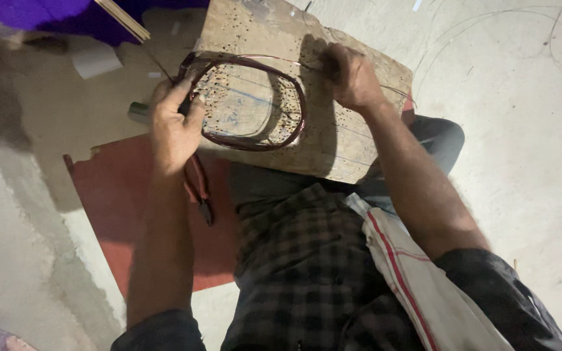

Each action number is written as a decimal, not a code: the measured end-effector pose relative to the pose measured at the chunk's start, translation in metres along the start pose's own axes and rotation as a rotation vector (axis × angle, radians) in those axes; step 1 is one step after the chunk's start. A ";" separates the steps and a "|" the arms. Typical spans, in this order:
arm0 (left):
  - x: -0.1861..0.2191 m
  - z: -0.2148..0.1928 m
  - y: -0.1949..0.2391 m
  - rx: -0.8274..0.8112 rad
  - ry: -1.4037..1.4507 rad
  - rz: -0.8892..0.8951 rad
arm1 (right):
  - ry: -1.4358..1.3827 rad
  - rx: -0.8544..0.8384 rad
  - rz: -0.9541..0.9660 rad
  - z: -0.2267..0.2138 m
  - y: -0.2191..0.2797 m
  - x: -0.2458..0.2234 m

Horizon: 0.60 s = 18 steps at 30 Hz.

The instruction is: The person winds copper wire around a rectangular wooden block with protruding dowels, creating a coil. They repeatedly wrap the wire, adjust the coil, and use pliers to cut the wire. The finished coil is removed from the block and placed aside.

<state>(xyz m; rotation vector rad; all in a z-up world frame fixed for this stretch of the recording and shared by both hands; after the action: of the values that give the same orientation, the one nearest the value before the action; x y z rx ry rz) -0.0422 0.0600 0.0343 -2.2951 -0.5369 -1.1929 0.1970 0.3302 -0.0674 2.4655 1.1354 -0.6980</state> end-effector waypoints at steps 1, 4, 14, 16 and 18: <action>0.000 0.001 0.001 0.005 0.007 -0.003 | 0.056 0.002 0.053 0.001 0.000 0.006; -0.003 0.002 0.002 0.004 -0.012 -0.045 | -0.135 -0.121 0.115 0.015 -0.004 0.001; -0.009 0.004 0.000 0.006 0.008 -0.008 | 0.028 -0.097 -0.068 0.007 -0.022 -0.052; -0.007 0.003 -0.002 0.002 0.011 -0.003 | -0.064 -0.148 -0.040 0.007 -0.023 -0.053; -0.003 0.001 -0.002 0.003 -0.026 0.044 | -0.154 -0.103 -0.184 0.000 -0.022 -0.066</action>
<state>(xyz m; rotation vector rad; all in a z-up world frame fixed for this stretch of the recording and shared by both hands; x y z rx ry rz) -0.0437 0.0616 0.0317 -2.3112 -0.4946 -1.1424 0.1428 0.3038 -0.0325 2.2004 1.3143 -0.8438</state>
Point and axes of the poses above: each hand's wrist, its own y-axis away from the middle knuckle, its own z-axis out of the palm, x = y × z, the point moved 7 cm from there along -y, towards the middle knuckle, and after that the axes turned 5 degrees about y, right-handed, at the moved point
